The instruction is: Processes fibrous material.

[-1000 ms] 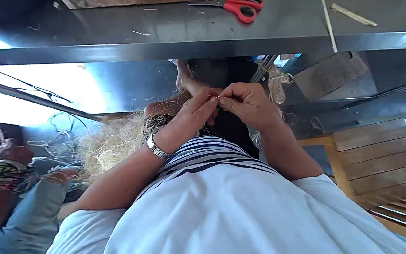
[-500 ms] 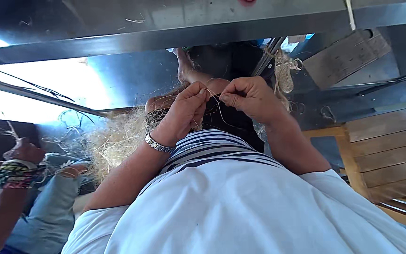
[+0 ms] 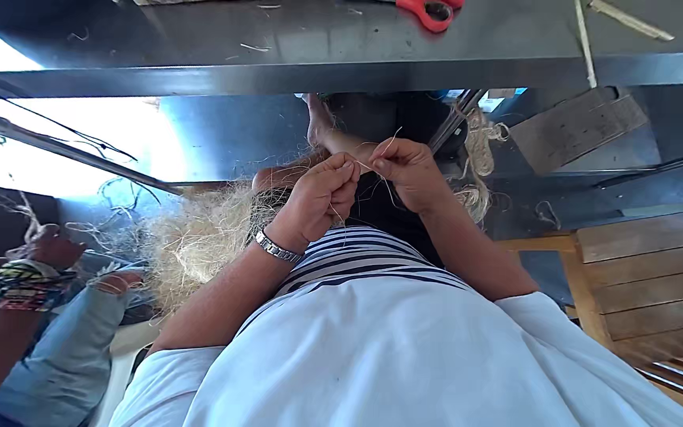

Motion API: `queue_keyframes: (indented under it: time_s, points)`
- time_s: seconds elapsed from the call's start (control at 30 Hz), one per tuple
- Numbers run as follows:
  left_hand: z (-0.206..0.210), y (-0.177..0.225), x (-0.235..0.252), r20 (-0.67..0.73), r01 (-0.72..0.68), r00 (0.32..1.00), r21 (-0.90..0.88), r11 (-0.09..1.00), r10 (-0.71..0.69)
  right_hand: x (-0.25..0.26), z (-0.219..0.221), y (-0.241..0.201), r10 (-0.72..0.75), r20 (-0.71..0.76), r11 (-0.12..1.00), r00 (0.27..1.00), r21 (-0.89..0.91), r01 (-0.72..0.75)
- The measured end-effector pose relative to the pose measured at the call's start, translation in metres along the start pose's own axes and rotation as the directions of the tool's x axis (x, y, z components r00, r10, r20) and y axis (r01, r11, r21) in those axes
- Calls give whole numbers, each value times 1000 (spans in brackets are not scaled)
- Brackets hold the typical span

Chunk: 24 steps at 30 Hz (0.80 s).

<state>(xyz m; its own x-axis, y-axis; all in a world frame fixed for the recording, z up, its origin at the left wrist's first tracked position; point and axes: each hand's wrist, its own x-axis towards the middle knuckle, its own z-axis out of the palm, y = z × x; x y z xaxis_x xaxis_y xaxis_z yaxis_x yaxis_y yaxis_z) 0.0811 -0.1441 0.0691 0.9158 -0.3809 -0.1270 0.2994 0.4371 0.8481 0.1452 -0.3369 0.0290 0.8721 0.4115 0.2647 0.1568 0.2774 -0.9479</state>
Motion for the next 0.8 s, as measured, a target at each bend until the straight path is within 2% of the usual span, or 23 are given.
queue_keyframes:
  time_s: [0.1,0.27,0.4,0.47,0.6,0.7,0.8]
  points:
    - [-4,-4,-1,-50,-5,999,13,1000,6,1,22,3,-3,1,998,1000,59,3]
    - [-5,-7,1,-121,7,993,74,997,2,-1,30,4,-101,4,994,995,50,100]
    - [-6,-13,3,-99,24,995,161,987,-8,-1,31,1,-151,-5,985,988,85,151]
    - [-6,-15,4,-83,43,996,200,979,-27,4,26,-4,-136,-5,985,991,110,136]
    - [-7,-12,3,-56,49,997,78,996,-44,8,12,-12,-77,17,997,997,18,77]
    - [-9,-8,0,-34,37,999,21,999,-36,6,6,-6,-38,0,999,999,16,38]
    - [-8,-12,4,-96,-15,995,70,997,22,3,8,0,10,-20,999,1000,35,-9]
